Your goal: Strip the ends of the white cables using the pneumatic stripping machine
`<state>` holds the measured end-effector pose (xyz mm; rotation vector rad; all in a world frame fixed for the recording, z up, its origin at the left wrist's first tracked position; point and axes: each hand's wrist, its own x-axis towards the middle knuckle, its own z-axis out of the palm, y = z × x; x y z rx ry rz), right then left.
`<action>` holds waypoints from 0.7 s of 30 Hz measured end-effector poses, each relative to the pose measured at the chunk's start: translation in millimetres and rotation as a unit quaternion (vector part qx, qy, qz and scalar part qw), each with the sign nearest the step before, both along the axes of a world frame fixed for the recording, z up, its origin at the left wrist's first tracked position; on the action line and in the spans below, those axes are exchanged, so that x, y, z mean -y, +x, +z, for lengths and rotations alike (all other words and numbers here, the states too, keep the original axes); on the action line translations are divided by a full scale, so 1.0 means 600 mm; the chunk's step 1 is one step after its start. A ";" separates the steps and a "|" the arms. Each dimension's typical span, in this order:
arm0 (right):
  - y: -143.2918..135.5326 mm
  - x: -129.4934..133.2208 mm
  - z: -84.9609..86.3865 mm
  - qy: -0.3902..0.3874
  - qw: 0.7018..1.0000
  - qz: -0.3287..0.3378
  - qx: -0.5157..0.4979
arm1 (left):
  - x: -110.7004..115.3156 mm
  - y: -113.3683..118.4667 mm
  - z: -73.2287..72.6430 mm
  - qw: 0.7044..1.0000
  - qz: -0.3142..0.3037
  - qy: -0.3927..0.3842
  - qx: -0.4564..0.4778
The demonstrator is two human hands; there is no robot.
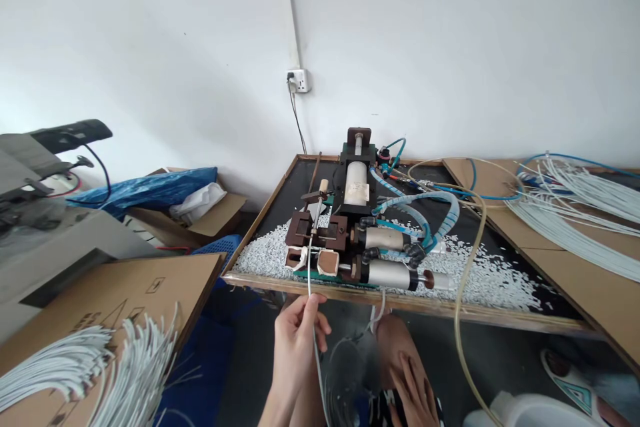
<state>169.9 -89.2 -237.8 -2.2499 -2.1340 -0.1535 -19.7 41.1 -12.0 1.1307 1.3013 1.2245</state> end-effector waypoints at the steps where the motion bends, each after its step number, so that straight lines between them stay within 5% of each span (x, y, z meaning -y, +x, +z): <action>1: 0.000 0.000 -0.002 0.015 1.000 0.005 0.012 | 0.000 0.000 0.001 1.000 0.001 -0.001 0.001; 9: 0.000 0.000 0.009 -0.018 0.999 -0.014 -0.022 | -0.004 -0.004 0.004 1.000 0.006 -0.004 0.006; 13: 0.006 -0.018 0.041 -0.096 0.959 -0.057 -0.261 | -0.011 -0.014 0.004 1.000 -0.005 0.008 -0.011; 15: 0.009 -0.036 0.099 -0.148 0.866 -0.054 -0.474 | -0.015 -0.020 0.007 0.999 -0.013 0.021 -0.025; 17: 0.008 -0.050 0.194 -0.156 0.799 0.017 -0.581 | -0.012 -0.026 0.009 0.998 -0.009 0.041 -0.043; 18: 0.007 -0.054 0.252 -0.160 0.736 0.023 -0.657 | -0.007 -0.029 0.008 0.997 -0.001 0.054 -0.059; 21: 0.000 -0.053 0.430 -0.150 0.725 0.108 -0.663 | 0.026 -0.034 -0.002 0.983 0.066 0.099 -0.138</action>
